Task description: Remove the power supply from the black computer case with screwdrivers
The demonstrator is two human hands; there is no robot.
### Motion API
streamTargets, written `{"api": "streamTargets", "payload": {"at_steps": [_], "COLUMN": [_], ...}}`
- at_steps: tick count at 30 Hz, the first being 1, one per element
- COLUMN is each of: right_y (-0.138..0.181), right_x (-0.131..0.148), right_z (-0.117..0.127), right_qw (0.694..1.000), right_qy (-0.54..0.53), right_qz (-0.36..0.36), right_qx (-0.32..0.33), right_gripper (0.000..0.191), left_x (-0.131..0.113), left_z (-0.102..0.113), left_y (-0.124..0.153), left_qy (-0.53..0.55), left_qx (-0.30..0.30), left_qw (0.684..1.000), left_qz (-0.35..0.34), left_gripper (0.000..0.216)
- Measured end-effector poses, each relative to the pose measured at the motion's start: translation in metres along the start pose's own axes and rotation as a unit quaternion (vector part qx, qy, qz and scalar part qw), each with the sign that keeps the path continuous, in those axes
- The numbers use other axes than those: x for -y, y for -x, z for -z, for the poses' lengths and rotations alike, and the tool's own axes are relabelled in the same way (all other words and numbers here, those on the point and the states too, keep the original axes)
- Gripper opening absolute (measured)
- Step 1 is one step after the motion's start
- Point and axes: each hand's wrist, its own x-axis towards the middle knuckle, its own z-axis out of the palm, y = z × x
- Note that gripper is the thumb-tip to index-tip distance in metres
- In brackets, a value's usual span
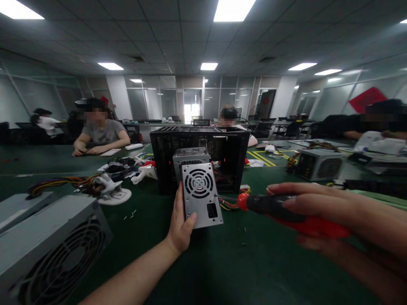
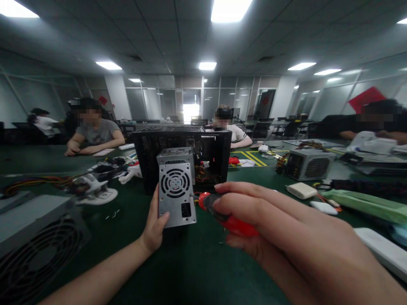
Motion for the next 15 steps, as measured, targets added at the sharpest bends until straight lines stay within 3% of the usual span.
{"api": "streamTargets", "payload": {"at_steps": [8,13,15], "right_y": [-0.005,-0.013,-0.012], "right_x": [0.002,0.003,0.002], "right_z": [-0.002,-0.002,-0.003], "right_qw": [0.999,0.996,0.996], "right_qy": [0.048,0.042,0.042], "right_qz": [0.011,0.059,0.041], "right_qx": [-0.018,-0.055,-0.060], "right_gripper": [0.026,0.022,0.025], "left_x": [-0.001,-0.004,-0.005], "left_z": [0.000,0.000,0.000], "left_y": [-0.001,-0.001,-0.001], "left_qy": [-0.001,0.009,0.010], "left_qx": [0.003,-0.005,-0.006], "left_qw": [1.000,1.000,1.000], "left_qz": [0.001,0.014,0.015], "left_gripper": [0.081,0.082,0.082]}}
